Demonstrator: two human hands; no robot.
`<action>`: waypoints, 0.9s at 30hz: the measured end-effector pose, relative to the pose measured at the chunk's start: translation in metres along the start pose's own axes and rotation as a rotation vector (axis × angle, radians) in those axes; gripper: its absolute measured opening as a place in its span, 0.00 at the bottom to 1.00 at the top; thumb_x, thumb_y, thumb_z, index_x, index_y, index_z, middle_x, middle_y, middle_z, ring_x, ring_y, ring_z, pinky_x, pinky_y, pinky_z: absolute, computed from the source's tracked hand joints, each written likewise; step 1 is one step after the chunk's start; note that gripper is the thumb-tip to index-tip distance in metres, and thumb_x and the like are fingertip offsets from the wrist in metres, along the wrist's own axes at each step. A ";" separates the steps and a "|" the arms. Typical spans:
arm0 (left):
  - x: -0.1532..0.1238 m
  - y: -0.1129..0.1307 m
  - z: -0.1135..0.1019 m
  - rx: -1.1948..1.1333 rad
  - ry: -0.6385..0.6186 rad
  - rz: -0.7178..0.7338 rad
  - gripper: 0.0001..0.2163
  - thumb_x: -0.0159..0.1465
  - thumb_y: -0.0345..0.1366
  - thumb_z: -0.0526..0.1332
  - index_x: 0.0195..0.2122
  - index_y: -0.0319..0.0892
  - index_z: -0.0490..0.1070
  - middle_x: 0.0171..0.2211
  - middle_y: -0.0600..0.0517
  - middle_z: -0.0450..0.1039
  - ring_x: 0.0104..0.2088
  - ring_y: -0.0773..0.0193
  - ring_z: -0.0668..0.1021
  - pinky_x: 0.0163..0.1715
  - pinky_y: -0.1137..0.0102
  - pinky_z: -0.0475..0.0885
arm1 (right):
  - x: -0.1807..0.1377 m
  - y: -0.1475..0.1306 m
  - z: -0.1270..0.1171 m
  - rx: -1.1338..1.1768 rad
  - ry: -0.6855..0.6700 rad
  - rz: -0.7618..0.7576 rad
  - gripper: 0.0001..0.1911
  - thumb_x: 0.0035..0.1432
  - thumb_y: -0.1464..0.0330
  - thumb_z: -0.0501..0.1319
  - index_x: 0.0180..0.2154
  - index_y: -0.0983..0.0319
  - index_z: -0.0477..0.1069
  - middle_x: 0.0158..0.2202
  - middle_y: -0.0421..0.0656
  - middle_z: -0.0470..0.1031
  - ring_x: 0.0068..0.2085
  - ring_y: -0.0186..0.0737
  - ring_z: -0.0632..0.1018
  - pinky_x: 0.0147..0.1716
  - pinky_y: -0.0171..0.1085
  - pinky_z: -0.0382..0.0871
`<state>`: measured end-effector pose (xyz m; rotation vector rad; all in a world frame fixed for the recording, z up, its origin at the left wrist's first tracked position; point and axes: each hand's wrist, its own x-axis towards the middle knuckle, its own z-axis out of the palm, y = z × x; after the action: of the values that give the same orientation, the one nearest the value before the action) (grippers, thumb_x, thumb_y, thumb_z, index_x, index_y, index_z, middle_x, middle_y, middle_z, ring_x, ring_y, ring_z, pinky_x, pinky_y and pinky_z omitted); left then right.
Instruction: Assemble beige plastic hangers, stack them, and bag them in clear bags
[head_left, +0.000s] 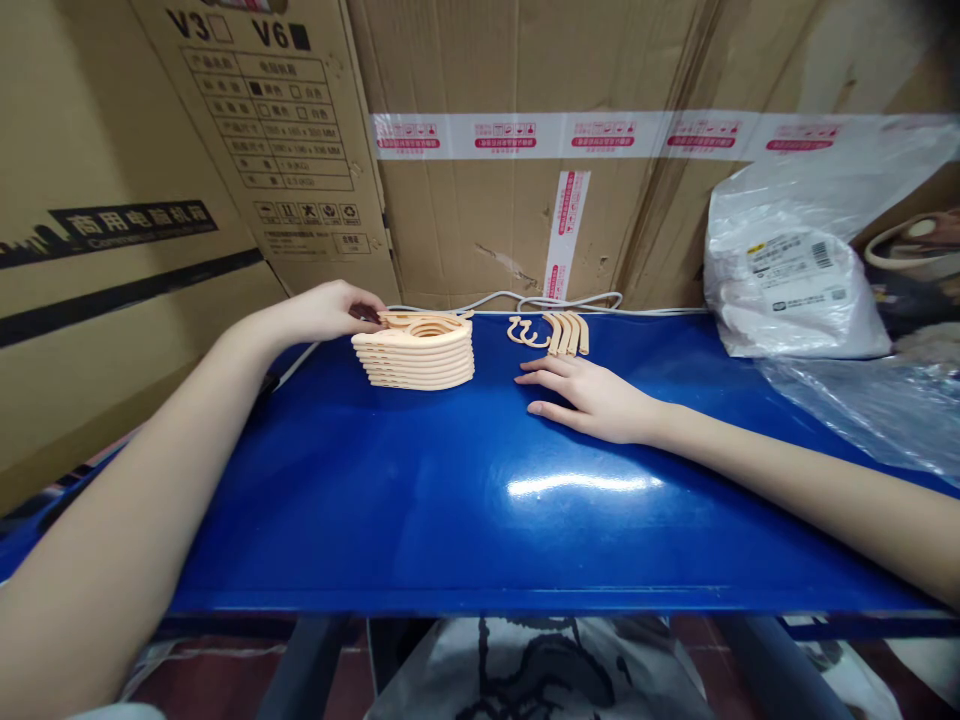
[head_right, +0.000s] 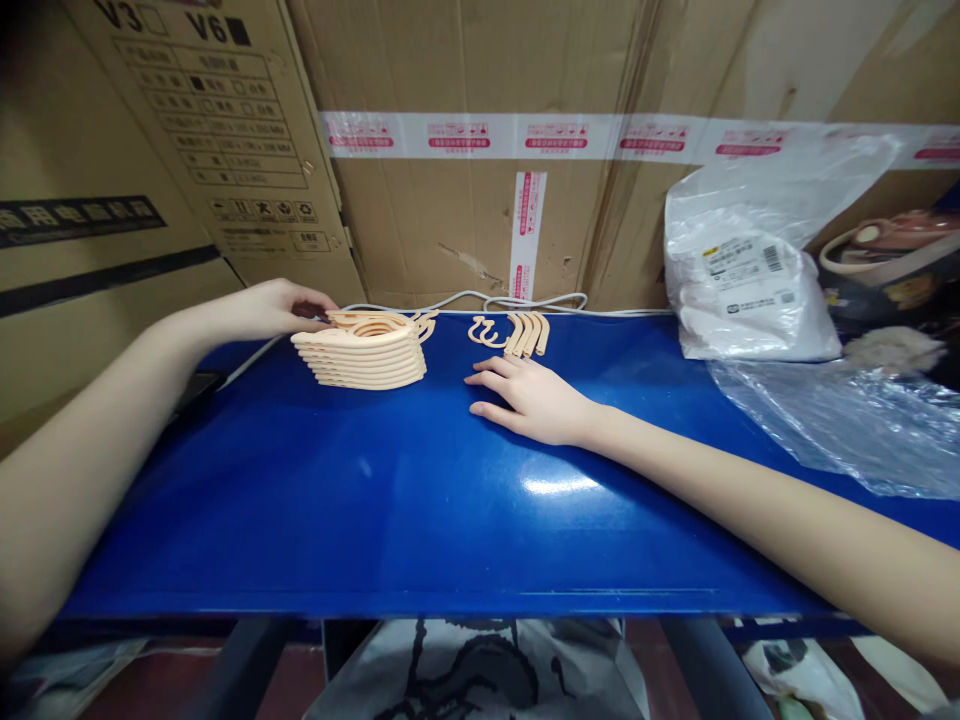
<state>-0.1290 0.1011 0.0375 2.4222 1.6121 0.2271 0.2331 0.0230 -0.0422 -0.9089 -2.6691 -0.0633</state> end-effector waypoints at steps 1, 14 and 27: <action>0.000 0.000 0.000 0.007 -0.001 0.005 0.24 0.51 0.50 0.57 0.42 0.39 0.76 0.40 0.47 0.80 0.41 0.52 0.78 0.41 0.67 0.71 | 0.000 0.000 0.000 -0.005 -0.006 0.000 0.25 0.67 0.56 0.50 0.56 0.64 0.69 0.58 0.54 0.70 0.58 0.50 0.72 0.58 0.51 0.64; 0.003 -0.002 0.002 0.056 0.017 0.010 0.23 0.52 0.50 0.56 0.42 0.39 0.76 0.38 0.47 0.80 0.38 0.55 0.77 0.38 0.68 0.69 | 0.000 0.000 0.000 -0.012 0.000 -0.006 0.25 0.67 0.56 0.51 0.56 0.64 0.70 0.58 0.54 0.70 0.58 0.50 0.72 0.58 0.51 0.65; 0.005 -0.006 0.007 -0.064 -0.024 0.021 0.23 0.50 0.49 0.60 0.41 0.39 0.76 0.41 0.46 0.80 0.42 0.53 0.78 0.42 0.68 0.72 | 0.000 0.001 0.001 -0.002 -0.001 -0.001 0.26 0.67 0.55 0.51 0.56 0.65 0.70 0.58 0.54 0.70 0.58 0.51 0.72 0.59 0.51 0.64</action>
<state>-0.1307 0.1068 0.0297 2.3857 1.5462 0.2477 0.2337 0.0236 -0.0429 -0.9078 -2.6707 -0.0660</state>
